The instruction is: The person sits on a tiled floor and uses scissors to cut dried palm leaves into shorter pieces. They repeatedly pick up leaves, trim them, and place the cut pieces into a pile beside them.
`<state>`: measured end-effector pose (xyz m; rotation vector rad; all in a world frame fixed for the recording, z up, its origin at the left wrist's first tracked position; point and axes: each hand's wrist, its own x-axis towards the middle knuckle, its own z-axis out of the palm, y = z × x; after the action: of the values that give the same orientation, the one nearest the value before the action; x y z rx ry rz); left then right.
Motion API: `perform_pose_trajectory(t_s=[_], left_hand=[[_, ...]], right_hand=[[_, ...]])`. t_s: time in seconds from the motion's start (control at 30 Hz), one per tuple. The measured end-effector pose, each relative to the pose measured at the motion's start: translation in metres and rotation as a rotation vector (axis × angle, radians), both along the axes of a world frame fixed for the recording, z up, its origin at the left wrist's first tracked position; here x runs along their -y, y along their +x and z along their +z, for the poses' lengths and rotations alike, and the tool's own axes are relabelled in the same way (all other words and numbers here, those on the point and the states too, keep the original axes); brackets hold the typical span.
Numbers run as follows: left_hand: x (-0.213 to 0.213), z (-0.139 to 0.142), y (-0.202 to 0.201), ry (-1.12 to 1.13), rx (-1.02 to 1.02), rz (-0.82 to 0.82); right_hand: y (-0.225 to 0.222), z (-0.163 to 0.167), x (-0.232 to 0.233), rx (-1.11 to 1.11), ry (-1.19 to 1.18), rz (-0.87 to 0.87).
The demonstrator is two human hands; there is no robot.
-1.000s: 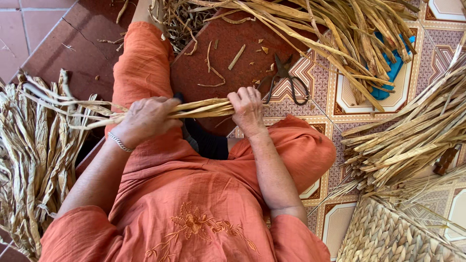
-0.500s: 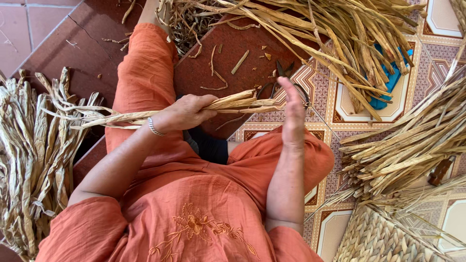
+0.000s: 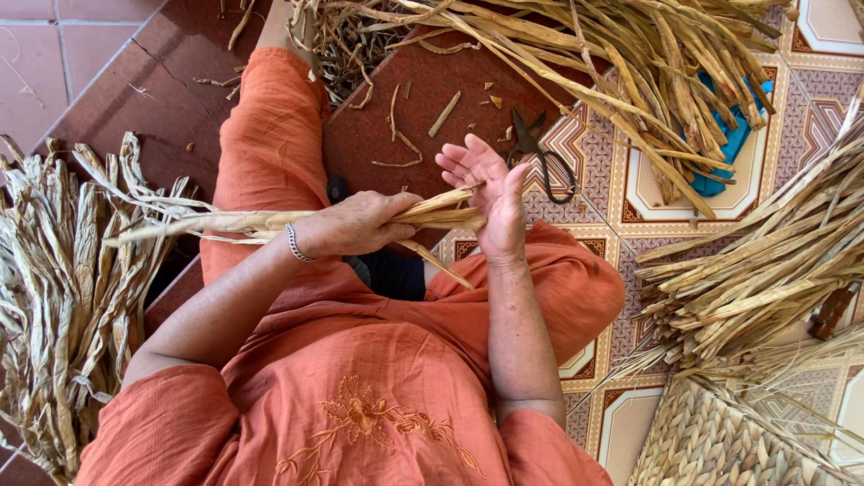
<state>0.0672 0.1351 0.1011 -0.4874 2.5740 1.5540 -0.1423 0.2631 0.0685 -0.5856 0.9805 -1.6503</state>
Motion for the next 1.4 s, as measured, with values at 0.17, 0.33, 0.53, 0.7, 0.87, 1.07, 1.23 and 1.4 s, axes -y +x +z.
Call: perform_pose_trajectory(t_s=[0.17,0.33,0.53,0.7,0.87,1.07,1.23,1.4], left_hand=[[0.008,0.0,0.004,-0.074,-0.108,0.05],[0.02,0.003,0.008,-0.182,-0.118,0.106],[0.02,-0.009,0.004,-0.407,0.035,0.163],[0.003,-0.022,-0.019,-0.513,0.118,0.111],[-0.038,-0.042,-0.052,-0.36,0.378,-0.215],[-0.012,-0.078,-0.057,-0.64,0.422,-0.241],[0.067,-0.089,-0.034,-0.78,0.595,-0.029],[0.149,-0.081,-0.002,-0.883,0.826,0.237]], right_hand=[[-0.055,-0.027,-0.002,-0.699,0.463,-0.185],[-0.079,-0.053,-0.005,-1.347,1.04,-0.13],[-0.079,-0.058,0.0,-1.284,1.153,-0.157],[-0.081,-0.054,-0.001,-1.29,1.184,-0.194],[-0.084,-0.059,-0.004,-1.281,1.134,-0.183],[-0.093,-0.069,-0.006,-1.322,1.144,-0.115],[-0.097,-0.07,-0.009,-1.211,1.209,-0.12],[-0.096,-0.064,-0.011,-1.221,1.2,-0.17]])
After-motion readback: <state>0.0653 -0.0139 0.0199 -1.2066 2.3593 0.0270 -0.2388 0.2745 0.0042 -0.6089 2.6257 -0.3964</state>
